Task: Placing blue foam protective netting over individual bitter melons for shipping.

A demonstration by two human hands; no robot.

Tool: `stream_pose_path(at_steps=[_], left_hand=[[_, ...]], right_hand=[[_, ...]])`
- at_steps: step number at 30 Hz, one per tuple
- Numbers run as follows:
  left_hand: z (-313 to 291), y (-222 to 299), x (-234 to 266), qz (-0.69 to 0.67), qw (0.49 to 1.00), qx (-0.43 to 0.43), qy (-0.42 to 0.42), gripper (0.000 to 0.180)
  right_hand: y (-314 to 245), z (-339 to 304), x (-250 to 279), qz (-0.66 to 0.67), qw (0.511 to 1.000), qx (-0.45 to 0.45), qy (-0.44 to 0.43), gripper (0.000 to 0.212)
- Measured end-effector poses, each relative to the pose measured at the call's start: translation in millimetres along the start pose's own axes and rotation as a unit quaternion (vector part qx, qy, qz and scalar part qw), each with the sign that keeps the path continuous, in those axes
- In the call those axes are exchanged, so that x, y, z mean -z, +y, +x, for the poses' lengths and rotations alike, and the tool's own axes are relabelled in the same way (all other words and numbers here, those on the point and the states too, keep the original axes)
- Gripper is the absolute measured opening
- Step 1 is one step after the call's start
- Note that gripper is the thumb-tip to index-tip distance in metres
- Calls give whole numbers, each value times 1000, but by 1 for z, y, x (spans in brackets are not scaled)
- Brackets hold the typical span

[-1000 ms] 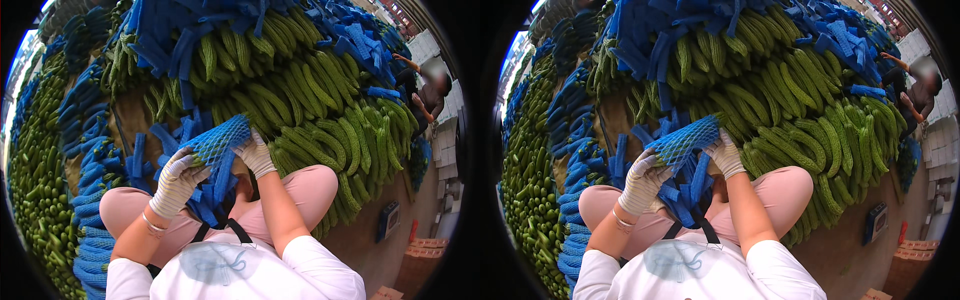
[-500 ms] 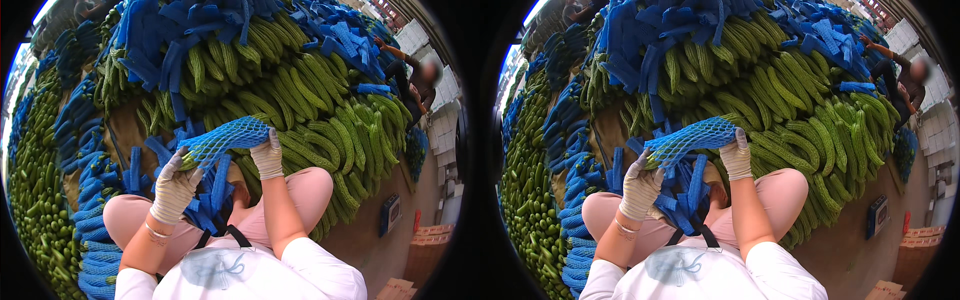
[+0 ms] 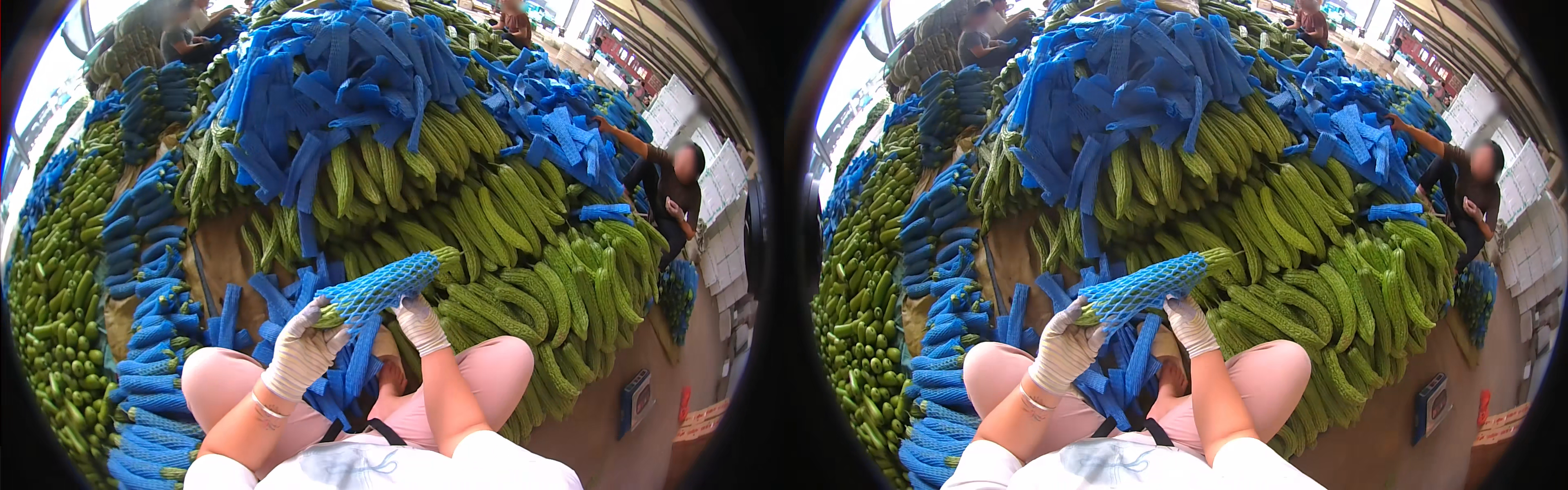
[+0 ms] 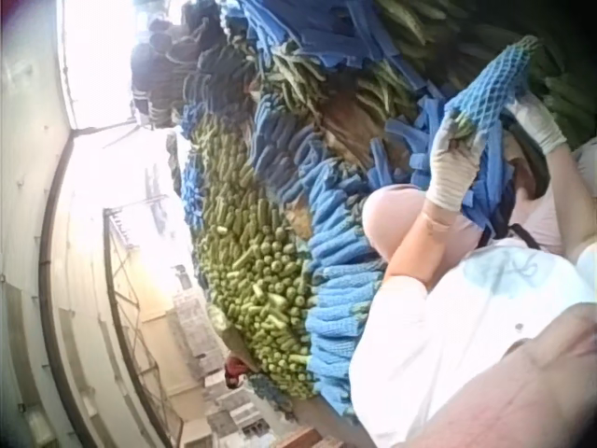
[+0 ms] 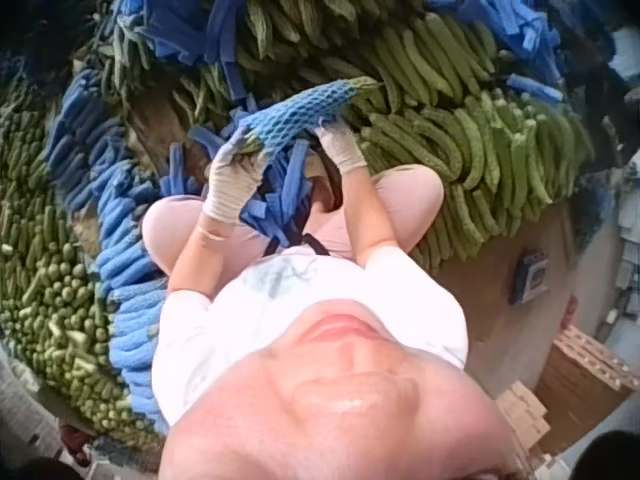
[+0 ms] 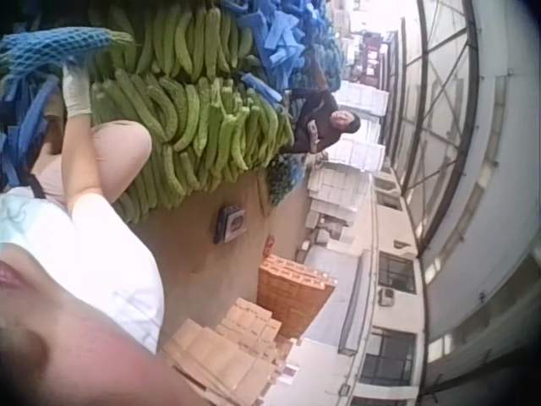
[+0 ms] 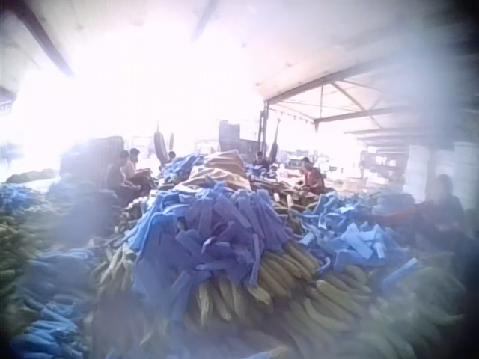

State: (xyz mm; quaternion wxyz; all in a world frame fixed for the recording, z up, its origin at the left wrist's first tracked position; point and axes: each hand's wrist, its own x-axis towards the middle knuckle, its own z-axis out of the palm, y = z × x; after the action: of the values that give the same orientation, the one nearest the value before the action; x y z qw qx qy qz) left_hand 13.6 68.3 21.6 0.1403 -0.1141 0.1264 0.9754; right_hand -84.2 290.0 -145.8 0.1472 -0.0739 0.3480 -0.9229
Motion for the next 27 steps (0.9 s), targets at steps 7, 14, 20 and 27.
stream_pose_path(at_steps=[7, 14, 20, 27], left_hand=[[2, -5, -4, 18, 999, 44, 8, 27], [4, -3, -7, 57, 998, 37, -2, 31], [-2, -4, -3, 129, 991, 17, -12, 27], [-11, -22, -4, 425, 886, 165, -87, 39]], right_hand=[[-12, -1, 1, 34, 986, 66, 147, 46], [-23, 0, 37, 24, 945, 68, 320, 27], [-21, -8, -20, 189, 940, -119, 258, 89], [-18, -17, -35, 284, 928, -89, 222, 69]])
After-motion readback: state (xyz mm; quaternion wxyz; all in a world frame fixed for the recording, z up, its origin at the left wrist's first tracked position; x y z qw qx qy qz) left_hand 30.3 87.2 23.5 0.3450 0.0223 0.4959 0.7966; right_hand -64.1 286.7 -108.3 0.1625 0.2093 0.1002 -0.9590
